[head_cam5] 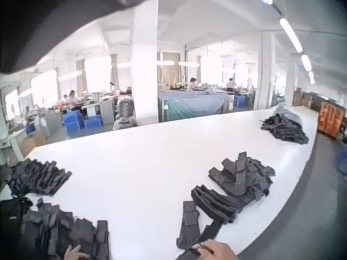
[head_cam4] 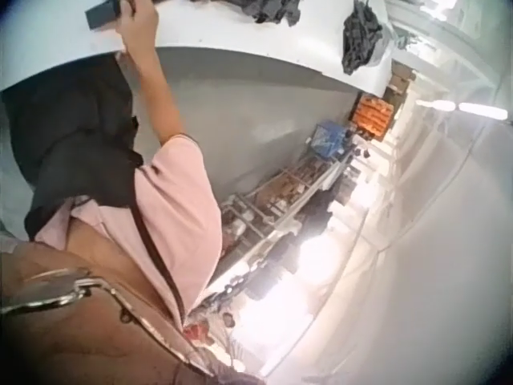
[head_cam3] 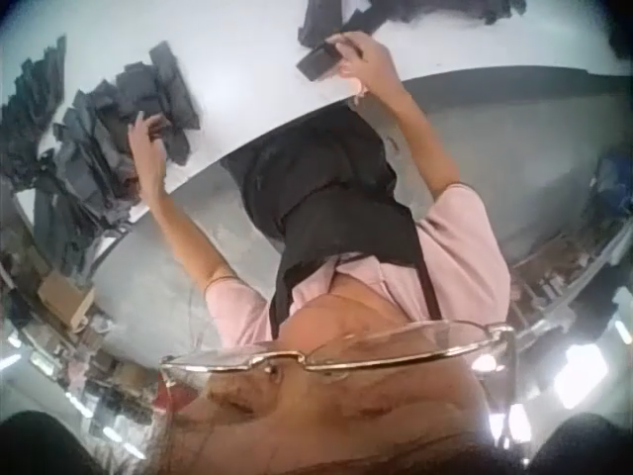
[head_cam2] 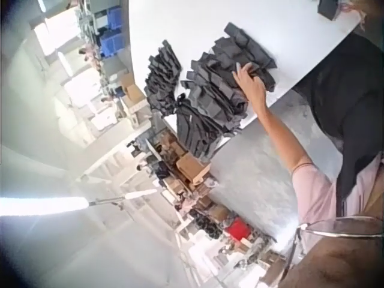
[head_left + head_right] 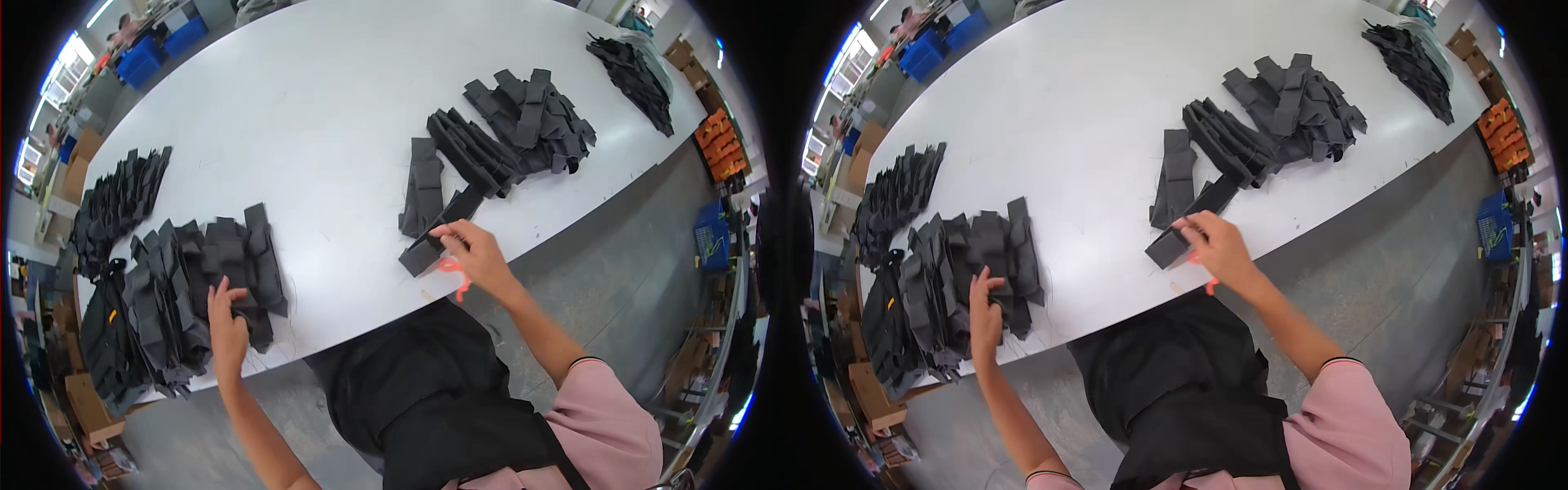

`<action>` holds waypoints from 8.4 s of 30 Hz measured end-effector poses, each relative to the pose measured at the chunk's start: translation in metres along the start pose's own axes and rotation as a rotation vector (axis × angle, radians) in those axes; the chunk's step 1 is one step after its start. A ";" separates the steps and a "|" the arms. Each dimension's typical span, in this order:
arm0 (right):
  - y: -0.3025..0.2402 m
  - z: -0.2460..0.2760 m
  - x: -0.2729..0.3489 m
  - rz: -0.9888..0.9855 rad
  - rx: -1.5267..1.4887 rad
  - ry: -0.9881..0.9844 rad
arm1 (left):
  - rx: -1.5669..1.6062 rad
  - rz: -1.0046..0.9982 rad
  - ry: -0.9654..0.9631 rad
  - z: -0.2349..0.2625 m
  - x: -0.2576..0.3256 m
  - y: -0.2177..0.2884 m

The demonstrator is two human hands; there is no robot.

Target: Trimming excess threads from black fabric strips using small nippers/thread cutters.

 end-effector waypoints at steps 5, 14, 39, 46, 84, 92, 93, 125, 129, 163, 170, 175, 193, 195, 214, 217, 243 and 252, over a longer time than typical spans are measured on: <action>0.049 0.019 -0.029 -0.158 0.086 -0.023 | -0.009 0.007 0.163 -0.004 0.006 0.004; 0.046 0.025 -0.031 -0.145 0.411 0.003 | 0.536 0.041 0.663 0.035 0.058 0.013; -0.033 -0.151 0.052 -0.197 -0.782 -0.300 | 1.462 0.171 -0.087 -0.162 0.076 0.103; -0.034 -0.181 0.054 -0.505 -1.014 -0.579 | 1.219 0.090 -0.003 -0.151 0.075 0.086; 0.001 -0.158 0.073 -0.550 -1.085 -0.517 | -0.596 -0.094 0.119 0.007 -0.021 0.044; 0.004 -0.158 0.073 -0.572 -1.081 -0.489 | -0.580 -0.102 0.381 0.039 -0.009 0.051; 0.003 -0.158 0.072 -0.563 -1.085 -0.497 | -0.574 -0.097 0.397 0.048 -0.006 0.054; 0.013 -0.163 0.074 -0.592 -1.122 -0.498 | -0.002 0.162 -0.277 0.014 0.046 0.024; 0.007 -0.165 0.075 -0.589 -1.132 -0.517 | -0.364 0.042 0.178 0.027 0.014 0.043; -0.019 -0.190 0.057 -0.541 -0.976 -0.587 | 1.265 0.196 -0.080 -0.138 0.088 0.069; -0.010 -0.195 0.062 -0.505 -0.841 -0.470 | 1.531 0.403 0.110 -0.163 0.094 0.052; -0.023 -0.167 0.045 -0.179 -0.405 -0.333 | 1.286 0.307 0.150 -0.169 0.100 0.060; 0.017 -0.169 0.051 -0.351 -0.598 -0.477 | 0.785 0.263 0.309 -0.132 0.088 0.062; 0.007 -0.157 0.054 -0.321 -0.579 -0.384 | 0.865 0.198 0.346 -0.142 0.076 0.044; -0.042 -0.117 0.061 -0.146 -0.047 -0.344 | 1.065 0.446 0.096 -0.149 0.101 0.025; -0.096 -0.123 0.062 0.235 0.168 -0.430 | 1.082 0.442 0.056 -0.155 0.100 0.026; -0.107 -0.137 0.078 0.393 0.282 -0.505 | 1.086 0.416 -0.124 -0.160 0.112 0.042; -0.112 -0.138 0.068 0.451 0.249 -0.534 | 1.313 0.503 -0.263 -0.166 0.119 0.046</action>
Point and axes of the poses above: each hand's wrist, its own x-axis away from the middle knuckle, its own z-axis out of the back of the hand, y = z × x, the point moved 10 cm from there along -x, towards the middle knuckle, and after that the axes turned 9 degrees about -y, right-handed, at the moved point
